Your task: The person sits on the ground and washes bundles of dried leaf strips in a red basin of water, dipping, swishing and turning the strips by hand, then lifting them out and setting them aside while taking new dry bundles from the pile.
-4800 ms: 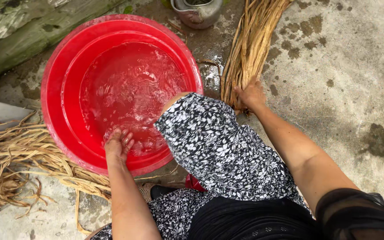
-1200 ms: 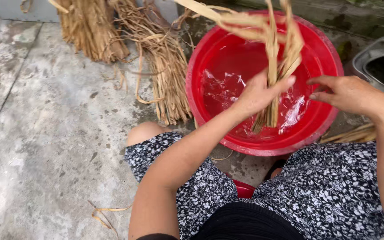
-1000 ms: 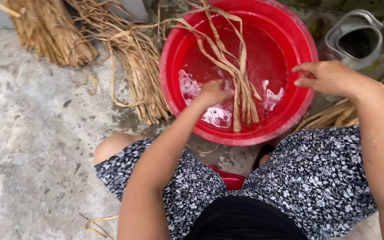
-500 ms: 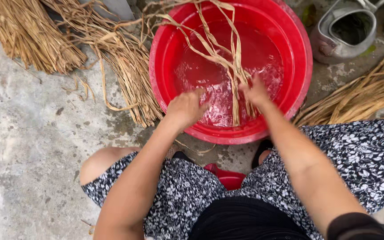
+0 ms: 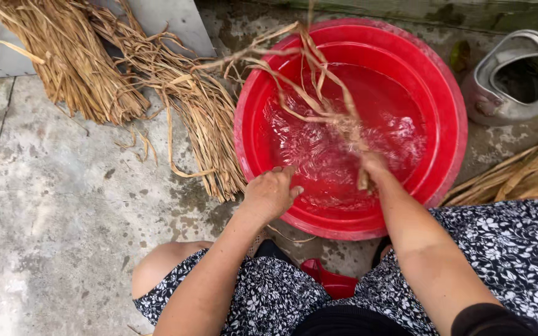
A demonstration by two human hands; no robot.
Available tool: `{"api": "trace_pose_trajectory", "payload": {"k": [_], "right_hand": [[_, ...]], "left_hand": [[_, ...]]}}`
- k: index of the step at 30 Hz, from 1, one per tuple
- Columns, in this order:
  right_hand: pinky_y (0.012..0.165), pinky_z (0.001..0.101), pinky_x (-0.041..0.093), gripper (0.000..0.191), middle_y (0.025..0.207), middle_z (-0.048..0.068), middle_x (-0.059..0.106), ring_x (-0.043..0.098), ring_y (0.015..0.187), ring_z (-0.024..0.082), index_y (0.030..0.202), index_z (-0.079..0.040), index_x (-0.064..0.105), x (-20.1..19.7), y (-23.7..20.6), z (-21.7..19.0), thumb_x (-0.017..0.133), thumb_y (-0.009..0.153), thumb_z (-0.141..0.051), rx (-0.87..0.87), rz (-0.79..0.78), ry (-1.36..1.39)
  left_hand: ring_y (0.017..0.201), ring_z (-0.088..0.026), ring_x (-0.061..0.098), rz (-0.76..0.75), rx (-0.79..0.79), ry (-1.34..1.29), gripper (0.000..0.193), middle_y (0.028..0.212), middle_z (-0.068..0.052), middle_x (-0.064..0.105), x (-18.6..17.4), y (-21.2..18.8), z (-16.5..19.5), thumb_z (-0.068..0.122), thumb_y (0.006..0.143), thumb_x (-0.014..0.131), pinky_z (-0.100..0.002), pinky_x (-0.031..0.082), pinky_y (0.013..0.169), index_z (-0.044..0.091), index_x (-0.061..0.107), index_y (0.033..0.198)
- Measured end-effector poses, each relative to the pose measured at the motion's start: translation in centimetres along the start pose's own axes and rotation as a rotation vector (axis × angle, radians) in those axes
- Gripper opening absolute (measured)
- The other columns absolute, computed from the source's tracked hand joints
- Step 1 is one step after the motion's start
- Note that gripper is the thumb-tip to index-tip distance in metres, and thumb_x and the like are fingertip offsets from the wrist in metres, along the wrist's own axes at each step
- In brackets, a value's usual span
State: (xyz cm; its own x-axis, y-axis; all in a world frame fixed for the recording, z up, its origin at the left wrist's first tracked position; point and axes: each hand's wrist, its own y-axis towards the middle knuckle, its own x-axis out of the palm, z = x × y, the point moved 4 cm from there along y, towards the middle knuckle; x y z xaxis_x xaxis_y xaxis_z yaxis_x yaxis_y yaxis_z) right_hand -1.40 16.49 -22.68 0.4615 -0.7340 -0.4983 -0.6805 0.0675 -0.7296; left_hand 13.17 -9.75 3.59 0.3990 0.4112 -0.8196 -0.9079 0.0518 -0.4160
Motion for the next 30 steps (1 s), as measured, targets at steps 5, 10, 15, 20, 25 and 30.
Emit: {"api": "trace_pose_trajectory", "payload": {"k": [5, 10, 15, 20, 25, 30], "right_hand": [[0.065, 0.0479, 0.052, 0.033, 0.106, 0.018, 0.071, 0.067, 0.08, 0.031, 0.122, -0.007, 0.066, 2.1, -0.5, 0.1, 0.054, 0.105, -0.033, -0.152, 0.0, 0.612], [0.059, 0.0419, 0.049, 0.03, 0.092, 0.012, 0.067, 0.061, 0.071, 0.024, 0.12, -0.008, 0.066, 6.4, -3.4, -0.9, 0.054, 0.102, -0.03, -0.138, -0.276, -0.124], [0.052, 0.0358, 0.045, 0.027, 0.079, 0.005, 0.063, 0.054, 0.063, 0.018, 0.118, -0.009, 0.065, 9.4, -8.2, -2.0, 0.055, 0.099, -0.026, -0.203, -0.758, -0.694], [0.048, 0.0303, 0.044, 0.024, 0.07, -0.002, 0.062, 0.051, 0.056, 0.011, 0.115, -0.011, 0.066, 7.6, -12.5, -6.1, 0.059, 0.096, -0.023, -0.34, -0.888, -0.488], [0.059, 0.0406, 0.049, 0.024, 0.072, 0.008, 0.062, 0.059, 0.062, 0.018, 0.108, -0.009, 0.067, -0.9, -18.3, -10.8, 0.063, 0.097, -0.03, -0.57, -0.692, -0.59], [0.073, 0.0478, 0.052, 0.029, 0.082, 0.015, 0.07, 0.07, 0.078, 0.032, 0.106, -0.008, 0.064, -5.7, -26.5, -13.6, 0.063, 0.094, -0.034, -0.899, -0.486, -0.644]], "left_hand": [[0.105, -0.038, 0.068, 0.033, 0.003, 0.011, 0.05, 0.115, -0.021, 0.069, 1.3, 1.4, -1.7, 0.036, 0.091, 0.067, -0.049, 0.054, 0.09, 0.005, 0.057, 0.129], [0.11, -0.036, 0.068, -0.102, 0.053, 0.063, 0.053, 0.116, -0.021, 0.069, 5.7, 4.6, -1.7, 0.039, 0.094, 0.064, -0.048, 0.054, 0.095, 0.005, 0.056, 0.133], [0.123, -0.035, 0.062, -0.303, -0.052, 0.097, 0.059, 0.131, -0.021, 0.064, 9.4, 8.2, -2.0, 0.053, 0.097, 0.058, -0.047, 0.05, 0.104, 0.003, 0.064, 0.127], [0.125, -0.038, 0.06, -0.442, -0.288, -0.25, 0.073, 0.138, -0.022, 0.06, 10.3, 9.6, -3.3, 0.073, 0.104, 0.04, -0.049, 0.051, 0.102, 0.01, 0.063, 0.133], [0.098, -0.028, 0.067, -0.547, -0.521, -1.402, 0.07, 0.114, -0.016, 0.069, 12.2, 11.8, -1.7, 0.059, 0.094, 0.059, -0.047, 0.059, 0.076, 0.006, 0.052, 0.139], [0.077, -0.026, 0.07, -0.277, -0.143, -1.608, 0.042, 0.094, -0.019, 0.068, 9.5, 15.6, 0.7, 0.006, 0.092, 0.068, -0.039, 0.062, 0.067, -0.009, 0.059, 0.131]]}}
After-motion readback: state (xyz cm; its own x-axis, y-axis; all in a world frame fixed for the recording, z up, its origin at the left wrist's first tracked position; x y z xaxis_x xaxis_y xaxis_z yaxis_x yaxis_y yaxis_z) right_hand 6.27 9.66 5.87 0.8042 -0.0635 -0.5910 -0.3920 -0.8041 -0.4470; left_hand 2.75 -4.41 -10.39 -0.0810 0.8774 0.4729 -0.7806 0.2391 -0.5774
